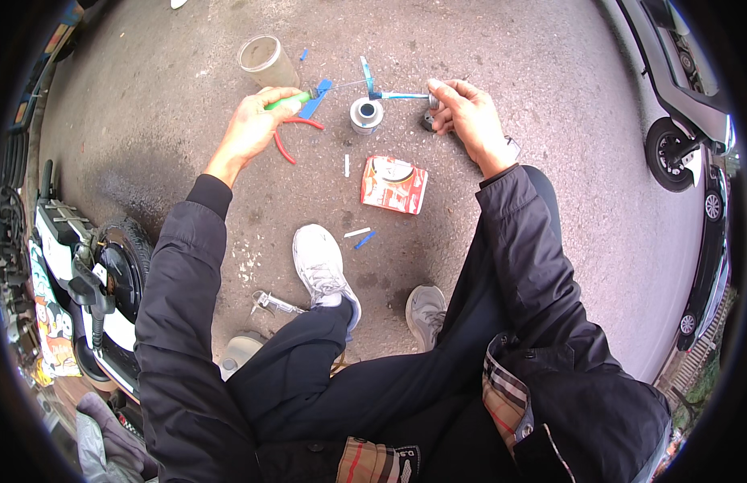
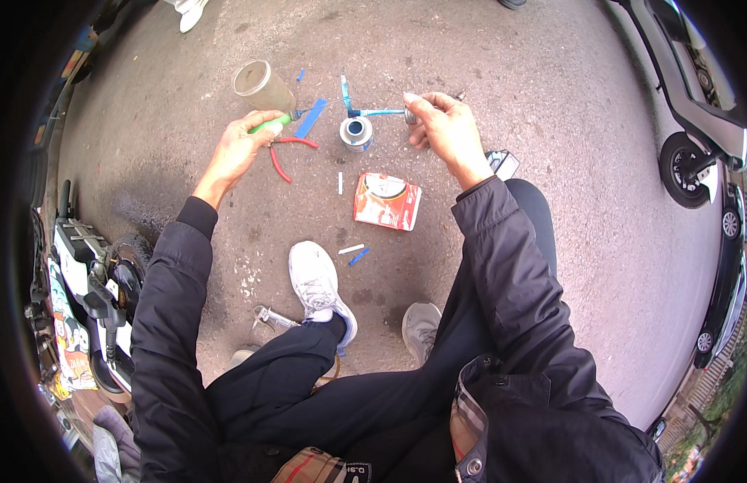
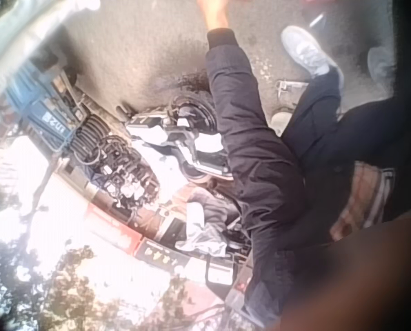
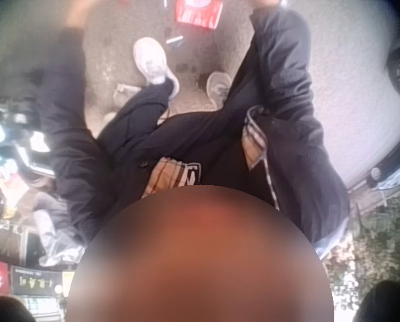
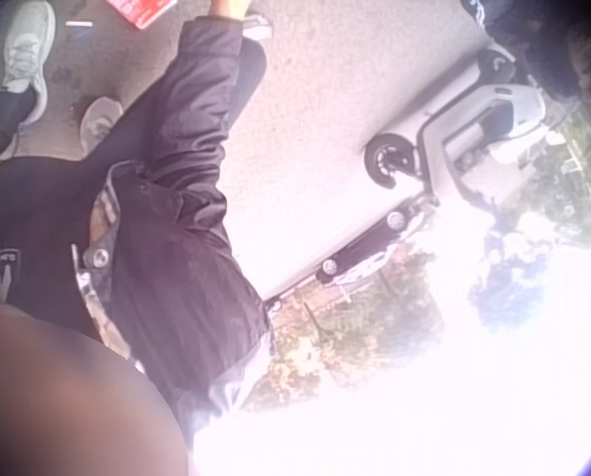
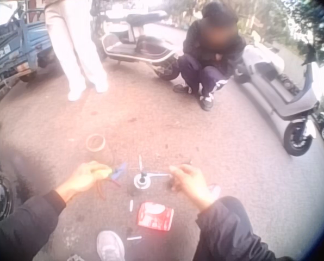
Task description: The person prepares a small plastic strip by applying a substance from a container using a screwdriver, then inserts the strip into the scooter tire tread and secures it with pliers.
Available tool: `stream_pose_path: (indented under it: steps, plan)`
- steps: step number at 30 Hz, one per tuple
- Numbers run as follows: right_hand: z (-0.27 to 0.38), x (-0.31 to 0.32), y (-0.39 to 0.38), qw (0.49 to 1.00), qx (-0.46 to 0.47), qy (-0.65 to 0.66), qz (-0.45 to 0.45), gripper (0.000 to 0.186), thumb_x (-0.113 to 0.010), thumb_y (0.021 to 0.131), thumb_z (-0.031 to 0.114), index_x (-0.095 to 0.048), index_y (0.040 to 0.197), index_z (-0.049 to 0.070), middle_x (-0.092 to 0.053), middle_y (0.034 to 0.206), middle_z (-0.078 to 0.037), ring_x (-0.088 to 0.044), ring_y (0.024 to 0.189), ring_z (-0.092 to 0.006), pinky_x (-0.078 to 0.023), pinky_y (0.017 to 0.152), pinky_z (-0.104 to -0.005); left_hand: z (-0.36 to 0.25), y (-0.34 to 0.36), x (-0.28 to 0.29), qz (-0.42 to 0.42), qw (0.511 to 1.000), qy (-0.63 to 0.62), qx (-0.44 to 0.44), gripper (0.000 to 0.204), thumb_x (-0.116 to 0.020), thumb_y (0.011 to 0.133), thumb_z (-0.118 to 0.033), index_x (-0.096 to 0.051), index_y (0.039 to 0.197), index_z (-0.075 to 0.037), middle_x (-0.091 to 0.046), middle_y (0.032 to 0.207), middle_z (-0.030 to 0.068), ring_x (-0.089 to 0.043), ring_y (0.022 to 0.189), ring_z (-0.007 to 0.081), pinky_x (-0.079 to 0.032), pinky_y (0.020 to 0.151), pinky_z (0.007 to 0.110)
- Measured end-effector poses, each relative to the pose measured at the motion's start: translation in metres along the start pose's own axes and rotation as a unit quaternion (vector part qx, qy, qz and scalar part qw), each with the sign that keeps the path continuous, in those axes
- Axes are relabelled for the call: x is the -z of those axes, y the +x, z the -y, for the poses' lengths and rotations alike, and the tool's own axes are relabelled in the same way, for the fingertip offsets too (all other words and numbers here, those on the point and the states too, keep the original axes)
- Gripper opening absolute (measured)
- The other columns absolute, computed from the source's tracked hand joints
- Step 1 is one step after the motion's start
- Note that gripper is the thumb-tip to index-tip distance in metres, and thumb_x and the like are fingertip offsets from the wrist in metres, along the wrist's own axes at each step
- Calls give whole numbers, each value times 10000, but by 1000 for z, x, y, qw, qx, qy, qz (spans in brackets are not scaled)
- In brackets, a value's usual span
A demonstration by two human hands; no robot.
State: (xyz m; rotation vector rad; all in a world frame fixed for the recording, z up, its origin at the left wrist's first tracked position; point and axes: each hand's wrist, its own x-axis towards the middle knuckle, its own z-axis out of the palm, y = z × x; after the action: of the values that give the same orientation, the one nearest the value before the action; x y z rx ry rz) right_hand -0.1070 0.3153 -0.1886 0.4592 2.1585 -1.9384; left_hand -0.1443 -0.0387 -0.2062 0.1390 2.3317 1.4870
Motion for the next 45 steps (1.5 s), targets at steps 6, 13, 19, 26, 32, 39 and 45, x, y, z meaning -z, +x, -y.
stream_pose_path:
  steps: [6, 13, 19, 26, 32, 39, 45]
  plan:
    - [-2, 1, 2, 1000, -1, -1, 1, 401, -734, 983, 364, -700, 1097, -19, -687, 832, -80, -656, 599, -110, -536, 558, -263, 1, 0, 0, 16, 998, -50, 17, 391, -669, 1000, -208, -683, 1330, 0, -666, 1141, 1, -582, 1029, 118, -449, 956, 286]
    - [-2, 1, 2, 1000, 1, -3, -2, 381, -734, 981, 348, -699, 1095, -15, -680, 826, -71, -661, 609, -110, -534, 560, -259, 8, 2, 3, 12, 997, -67, 36, 393, -666, 1000, -203, -676, 1326, 16, -652, 1000, -17, -523, 875, 83, -442, 831, 262]
    - [3, 2, 0, 997, 30, 66, 24, 351, -737, 982, 318, -699, 1111, -7, -678, 842, -59, -666, 626, -109, -537, 583, -255, 6, 1, 3, 2, 997, -53, 53, 382, -676, 995, -210, -691, 1295, 25, -637, 957, -25, -507, 844, 81, -434, 802, 254]
    - [-1, -1, 2, 997, 28, 64, 12, 333, -746, 981, 284, -693, 1131, -8, -676, 865, -55, -668, 653, -100, -536, 595, -250, 3, -2, 1, 6, 995, -83, 59, 380, -680, 1000, -233, -698, 1285, 18, -636, 948, -30, -500, 828, 80, -430, 800, 252]
    - [-4, 2, 4, 998, 28, 51, 16, 347, -747, 978, 286, -692, 1147, -13, -678, 871, -56, -660, 648, -101, -531, 593, -253, 10, 3, 7, 18, 995, -75, 64, 378, -670, 1012, -237, -690, 1298, 10, -627, 930, -41, -506, 817, 70, -428, 785, 250]
    - [-9, 4, 6, 999, 26, 28, 3, 372, -756, 954, 264, -683, 1174, -27, -684, 896, -63, -651, 663, -100, -532, 607, -254, 17, 6, 9, -2, 990, -122, 72, 368, -680, 1002, -197, -687, 1296, 24, -622, 923, -35, -502, 807, 69, -423, 761, 246]
    - [-10, 4, 12, 995, 63, 51, -56, 382, -739, 960, 198, -642, 1251, -30, -690, 1000, -85, -676, 773, -127, -552, 679, -266, 19, 2, 12, -28, 992, -102, 74, 345, -681, 987, -174, -702, 1286, -2, -660, 994, -33, -516, 828, 67, -415, 777, 247]
